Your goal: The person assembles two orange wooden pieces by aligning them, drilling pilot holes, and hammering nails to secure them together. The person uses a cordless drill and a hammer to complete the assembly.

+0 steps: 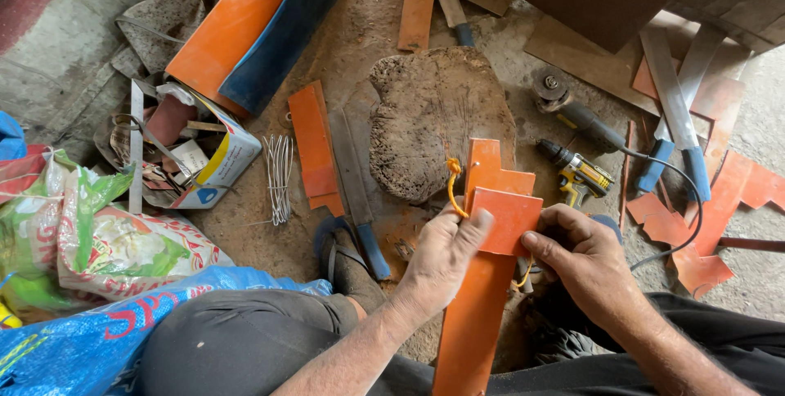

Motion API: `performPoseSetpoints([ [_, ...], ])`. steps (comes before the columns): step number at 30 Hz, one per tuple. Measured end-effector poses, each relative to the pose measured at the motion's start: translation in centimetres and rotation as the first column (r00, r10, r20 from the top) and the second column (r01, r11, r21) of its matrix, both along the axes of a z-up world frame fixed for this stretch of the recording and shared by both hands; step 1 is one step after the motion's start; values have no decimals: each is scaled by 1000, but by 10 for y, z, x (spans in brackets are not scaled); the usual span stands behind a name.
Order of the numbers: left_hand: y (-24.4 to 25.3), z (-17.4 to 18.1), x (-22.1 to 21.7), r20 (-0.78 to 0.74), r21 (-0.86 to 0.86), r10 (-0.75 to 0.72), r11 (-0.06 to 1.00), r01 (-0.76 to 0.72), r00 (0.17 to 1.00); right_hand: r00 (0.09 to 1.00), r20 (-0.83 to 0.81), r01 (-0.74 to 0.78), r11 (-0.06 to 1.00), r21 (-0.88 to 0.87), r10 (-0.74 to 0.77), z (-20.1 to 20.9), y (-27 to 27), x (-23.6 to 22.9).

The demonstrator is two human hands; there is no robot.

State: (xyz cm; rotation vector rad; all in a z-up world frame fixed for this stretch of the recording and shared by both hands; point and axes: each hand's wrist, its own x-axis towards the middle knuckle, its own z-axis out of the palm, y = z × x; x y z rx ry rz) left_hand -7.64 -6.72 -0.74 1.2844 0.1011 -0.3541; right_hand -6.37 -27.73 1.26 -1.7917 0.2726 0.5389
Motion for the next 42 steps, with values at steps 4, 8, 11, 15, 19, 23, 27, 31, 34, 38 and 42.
performPoseSetpoints([
  [4,-2,11,-2,-21,113,-50,992,52,999,998,-57,-8,999,-32,7,-1,2,0],
  [8,-2,19,-2,-52,126,-70,989,76,996,989,102,-83,975,-205,106,3,3,3],
  [11,0,20,-3,-130,81,-104,990,115,986,987,159,-5,996,-92,20,0,4,3],
  [15,2,16,-2,-142,-22,-109,994,107,984,990,97,83,983,162,-99,-11,3,1],
  [19,6,5,-2,-131,-237,-131,967,98,983,993,-22,121,972,201,-119,-20,-4,-1],
  [23,6,-4,-3,-157,-330,-136,941,78,978,991,-18,132,932,337,-134,-25,-2,0],
  [27,5,-7,-5,-177,-289,-104,956,49,979,991,-72,128,919,372,-109,-22,2,0],
  [31,7,-7,-7,-174,-182,-107,980,75,979,995,-66,89,943,321,-71,-16,1,0],
  [34,6,-8,-9,-161,-213,-99,975,63,982,999,-19,32,964,265,-28,-13,0,0],
  [38,4,-10,-10,-232,-221,-76,975,24,970,1000,-20,14,976,219,-9,-9,1,-1],
  [42,6,-7,-8,-233,-250,-75,968,15,970,998,-56,26,983,182,-16,-6,4,-2],
])
